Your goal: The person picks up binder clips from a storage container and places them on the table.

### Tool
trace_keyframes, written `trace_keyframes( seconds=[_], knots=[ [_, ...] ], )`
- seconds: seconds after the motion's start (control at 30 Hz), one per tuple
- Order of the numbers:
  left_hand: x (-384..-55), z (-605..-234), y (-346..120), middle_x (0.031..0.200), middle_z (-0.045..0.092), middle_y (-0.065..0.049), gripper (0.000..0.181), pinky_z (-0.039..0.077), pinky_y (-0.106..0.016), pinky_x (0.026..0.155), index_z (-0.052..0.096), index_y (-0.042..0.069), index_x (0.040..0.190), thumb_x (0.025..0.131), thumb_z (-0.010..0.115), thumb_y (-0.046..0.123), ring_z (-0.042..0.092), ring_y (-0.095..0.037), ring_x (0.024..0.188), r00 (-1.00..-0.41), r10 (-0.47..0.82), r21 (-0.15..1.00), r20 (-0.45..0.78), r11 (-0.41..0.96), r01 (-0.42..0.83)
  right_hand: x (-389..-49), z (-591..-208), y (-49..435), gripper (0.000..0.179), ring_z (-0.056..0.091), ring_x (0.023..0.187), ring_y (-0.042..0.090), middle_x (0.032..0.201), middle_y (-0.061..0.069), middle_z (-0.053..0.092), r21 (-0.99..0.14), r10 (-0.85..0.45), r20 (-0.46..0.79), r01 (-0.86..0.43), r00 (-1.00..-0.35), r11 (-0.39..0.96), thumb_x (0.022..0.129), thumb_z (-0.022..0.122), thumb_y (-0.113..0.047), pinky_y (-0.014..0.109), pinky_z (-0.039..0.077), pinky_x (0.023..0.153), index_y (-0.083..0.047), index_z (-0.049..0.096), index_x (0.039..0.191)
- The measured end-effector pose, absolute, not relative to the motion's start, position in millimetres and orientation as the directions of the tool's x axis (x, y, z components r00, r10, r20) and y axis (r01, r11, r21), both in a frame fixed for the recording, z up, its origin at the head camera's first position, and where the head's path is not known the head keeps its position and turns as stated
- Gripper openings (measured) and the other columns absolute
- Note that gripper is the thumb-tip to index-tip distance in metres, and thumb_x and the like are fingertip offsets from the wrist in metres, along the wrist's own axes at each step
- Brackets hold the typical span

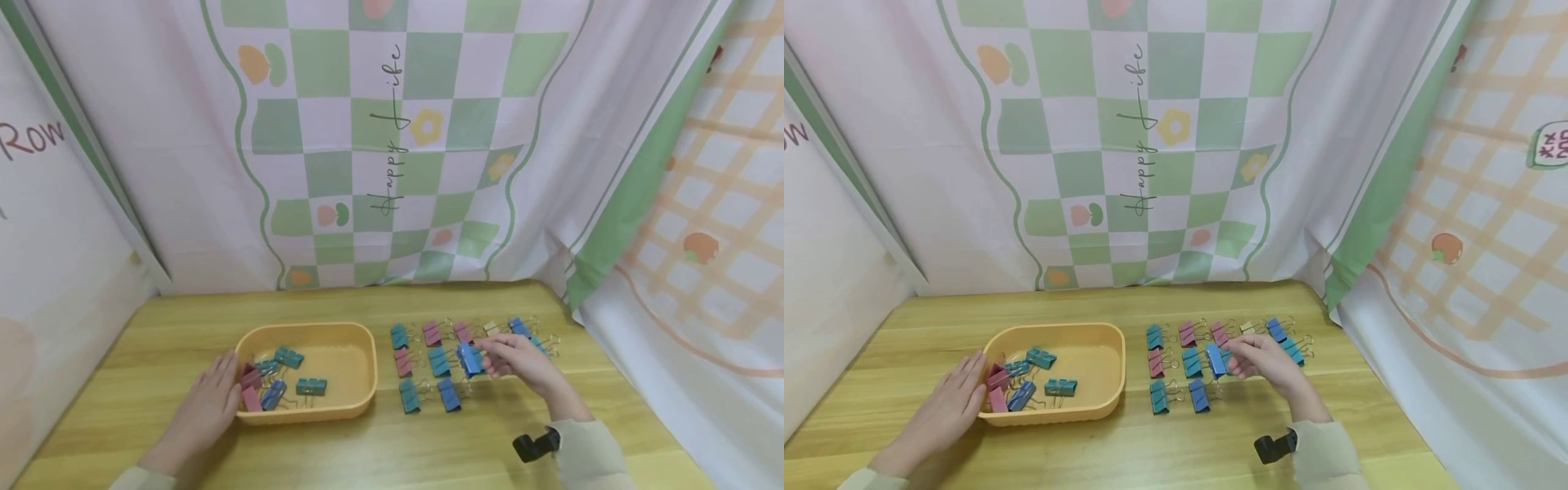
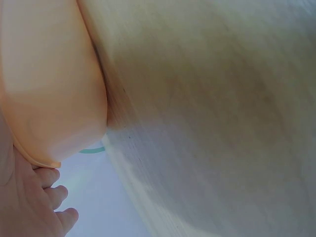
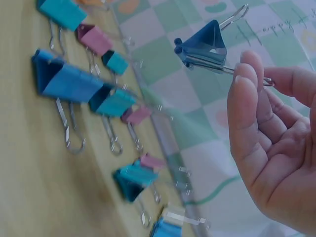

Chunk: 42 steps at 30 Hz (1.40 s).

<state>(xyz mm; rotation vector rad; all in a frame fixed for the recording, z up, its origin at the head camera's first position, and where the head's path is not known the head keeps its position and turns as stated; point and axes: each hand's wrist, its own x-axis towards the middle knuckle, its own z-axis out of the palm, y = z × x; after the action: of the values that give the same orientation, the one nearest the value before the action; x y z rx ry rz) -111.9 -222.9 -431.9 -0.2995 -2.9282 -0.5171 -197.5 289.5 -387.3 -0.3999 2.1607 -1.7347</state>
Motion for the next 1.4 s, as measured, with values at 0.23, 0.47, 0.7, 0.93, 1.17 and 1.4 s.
trace_keyframes(
  seconds=[0.23,0.47,0.7,0.93,1.17,1.4],
  knots=[
    [-112.1,-432.1,-222.5,0.144,0.022,-0.029,0.053,0.017,-0.059,0.103,0.025,-0.012,0.138,0.099,0.035,0.021,0.021,-0.046,0.13,-0.967,0.163,0.319,0.195,0.922,0.22,-193.1,-398.4,309.0,0.027,0.062,0.071,0.016,0.083,0.016,0.064,-0.985,-0.437,-0.087,0.013,-0.895,0.17,0.097,0.048,-0.017,0.032,0.055,0.066,0.003,0.061,0.108],
    [-111.7,-433.9,-222.8,0.143,0.022,-0.029,0.053,0.017,-0.059,0.103,0.026,-0.013,0.138,0.098,0.036,0.021,0.021,-0.046,0.129,-0.965,0.162,0.32,0.205,0.921,0.222,-189.6,-409.4,323.3,0.034,0.063,0.074,0.02,0.086,0.019,0.063,-0.982,-0.442,-0.118,0.039,-0.889,0.184,0.097,0.047,-0.015,0.032,0.055,0.067,0.014,0.054,0.113],
    [-111.9,-434.5,-222.8,0.142,0.025,-0.029,0.052,0.019,-0.06,0.102,0.028,-0.013,0.137,0.098,0.038,0.02,0.023,-0.047,0.128,-0.96,0.166,0.309,0.227,0.922,0.233,-188.3,-419.5,329.3,0.039,0.063,0.073,0.019,0.086,0.016,0.064,-0.973,-0.449,-0.182,0.094,-0.875,0.211,0.097,0.044,-0.012,0.03,0.055,0.067,0.022,0.045,0.115],
    [-112.9,-434.2,-223.4,0.144,0.021,-0.028,0.053,0.016,-0.06,0.103,0.025,-0.012,0.138,0.099,0.036,0.021,0.02,-0.046,0.13,-0.966,0.163,0.323,0.199,0.92,0.222,-188.8,-429.3,330.3,0.04,0.062,0.07,0.015,0.084,0.015,0.064,-0.962,-0.452,-0.234,0.138,-0.861,0.236,0.097,0.045,-0.014,0.028,0.055,0.065,0.021,0.044,0.116],
    [-112.8,-434.0,-223.6,0.144,0.021,-0.028,0.053,0.017,-0.06,0.103,0.025,-0.012,0.139,0.099,0.035,0.022,0.02,-0.046,0.13,-0.967,0.164,0.321,0.193,0.921,0.22,-190.0,-435.7,332.4,0.039,0.061,0.067,0.014,0.083,0.015,0.064,-0.953,-0.434,-0.258,0.152,-0.864,0.263,0.097,0.046,-0.013,0.027,0.055,0.063,0.02,0.046,0.116],
    [-112.7,-433.6,-223.2,0.144,0.021,-0.029,0.054,0.017,-0.06,0.103,0.024,-0.012,0.139,0.099,0.034,0.023,0.021,-0.046,0.13,-0.968,0.164,0.321,0.188,0.921,0.218,-189.5,-438.5,332.1,0.04,0.061,0.064,0.015,0.081,0.013,0.065,-0.937,-0.361,-0.283,0.175,-0.889,0.302,0.096,0.047,-0.016,0.03,0.055,0.06,0.02,0.045,0.116]
  ],
)
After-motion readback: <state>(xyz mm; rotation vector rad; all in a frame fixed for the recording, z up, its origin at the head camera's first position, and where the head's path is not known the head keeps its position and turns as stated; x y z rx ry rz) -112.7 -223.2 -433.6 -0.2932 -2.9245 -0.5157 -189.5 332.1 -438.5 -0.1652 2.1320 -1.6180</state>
